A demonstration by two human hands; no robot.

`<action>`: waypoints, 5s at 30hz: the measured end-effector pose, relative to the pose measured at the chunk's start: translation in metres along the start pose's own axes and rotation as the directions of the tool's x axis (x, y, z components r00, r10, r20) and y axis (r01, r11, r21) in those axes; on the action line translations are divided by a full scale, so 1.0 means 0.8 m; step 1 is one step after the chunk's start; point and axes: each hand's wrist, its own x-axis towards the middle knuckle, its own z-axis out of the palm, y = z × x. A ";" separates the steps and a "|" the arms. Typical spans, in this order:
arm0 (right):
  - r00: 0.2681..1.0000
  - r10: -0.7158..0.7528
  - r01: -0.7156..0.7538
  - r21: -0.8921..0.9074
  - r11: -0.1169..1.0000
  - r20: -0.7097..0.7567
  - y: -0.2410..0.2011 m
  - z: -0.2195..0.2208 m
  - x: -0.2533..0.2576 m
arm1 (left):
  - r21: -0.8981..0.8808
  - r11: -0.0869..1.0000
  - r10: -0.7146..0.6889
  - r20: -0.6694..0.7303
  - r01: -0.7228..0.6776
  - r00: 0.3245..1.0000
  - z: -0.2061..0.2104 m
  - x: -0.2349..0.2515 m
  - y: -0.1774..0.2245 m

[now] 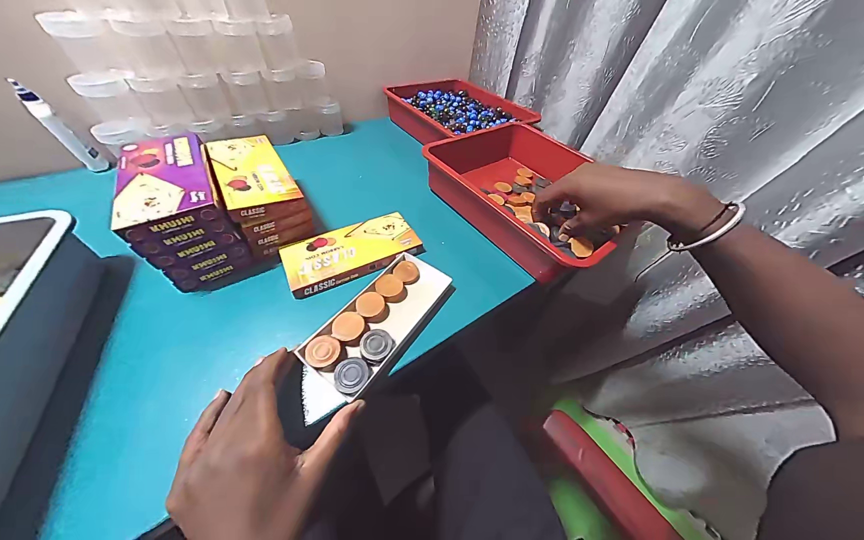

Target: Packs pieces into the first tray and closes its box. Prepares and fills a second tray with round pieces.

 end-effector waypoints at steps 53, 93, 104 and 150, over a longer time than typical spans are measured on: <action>0.960 -0.129 0.172 0.158 0.972 -0.249 -0.254 0.047 0.089 | 0.052 0.998 -0.016 -0.134 0.023 0.991 0.010 0.000 0.006; 0.714 0.454 -0.478 0.103 0.872 -0.532 -0.111 -0.019 -0.016 | -0.031 0.999 0.035 0.022 -0.034 0.999 0.003 -0.001 -0.007; 0.858 0.510 -0.508 0.033 0.860 -0.062 0.041 0.033 -0.029 | 0.037 0.978 0.201 0.122 -0.207 0.972 0.001 0.004 -0.009; 0.990 -0.086 0.121 0.369 0.921 -0.110 -0.222 0.039 0.090 | 0.072 0.997 0.025 -0.130 -0.015 0.991 0.025 0.000 0.035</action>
